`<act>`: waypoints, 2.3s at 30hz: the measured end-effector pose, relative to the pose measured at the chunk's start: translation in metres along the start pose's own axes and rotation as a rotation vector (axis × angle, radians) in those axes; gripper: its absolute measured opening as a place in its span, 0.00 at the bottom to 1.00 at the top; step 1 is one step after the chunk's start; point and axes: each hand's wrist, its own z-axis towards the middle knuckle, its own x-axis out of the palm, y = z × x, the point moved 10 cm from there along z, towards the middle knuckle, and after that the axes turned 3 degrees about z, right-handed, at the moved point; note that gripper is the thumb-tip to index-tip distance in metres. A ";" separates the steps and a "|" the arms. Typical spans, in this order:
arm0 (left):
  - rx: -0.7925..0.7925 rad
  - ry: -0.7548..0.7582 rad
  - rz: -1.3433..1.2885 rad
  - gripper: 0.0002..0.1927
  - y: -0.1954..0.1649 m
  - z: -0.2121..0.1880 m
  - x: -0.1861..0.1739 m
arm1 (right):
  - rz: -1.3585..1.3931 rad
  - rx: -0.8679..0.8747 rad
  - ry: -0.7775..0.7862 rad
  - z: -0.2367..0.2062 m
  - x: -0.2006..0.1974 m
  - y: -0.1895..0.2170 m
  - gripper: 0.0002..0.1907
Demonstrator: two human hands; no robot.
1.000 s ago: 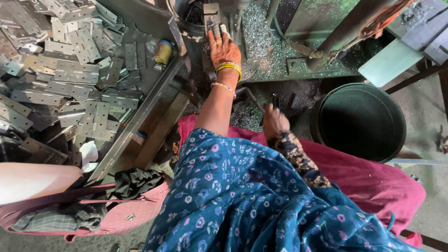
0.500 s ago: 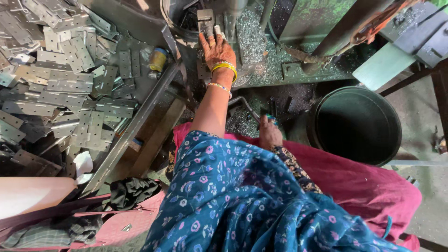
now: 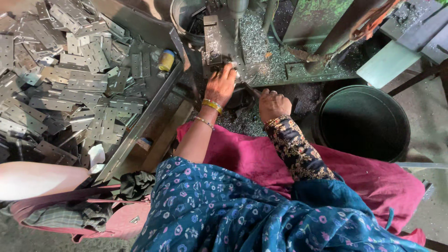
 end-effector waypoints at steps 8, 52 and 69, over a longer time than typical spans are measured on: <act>-0.524 0.344 0.317 0.11 0.007 0.090 0.064 | -0.035 0.010 0.010 -0.004 0.000 -0.008 0.12; -0.372 0.439 0.406 0.20 0.043 0.080 0.061 | 0.123 0.022 0.010 -0.014 0.121 -0.055 0.10; -0.468 0.433 0.375 0.23 0.042 0.096 0.057 | 0.172 0.085 -0.031 -0.031 0.143 -0.052 0.10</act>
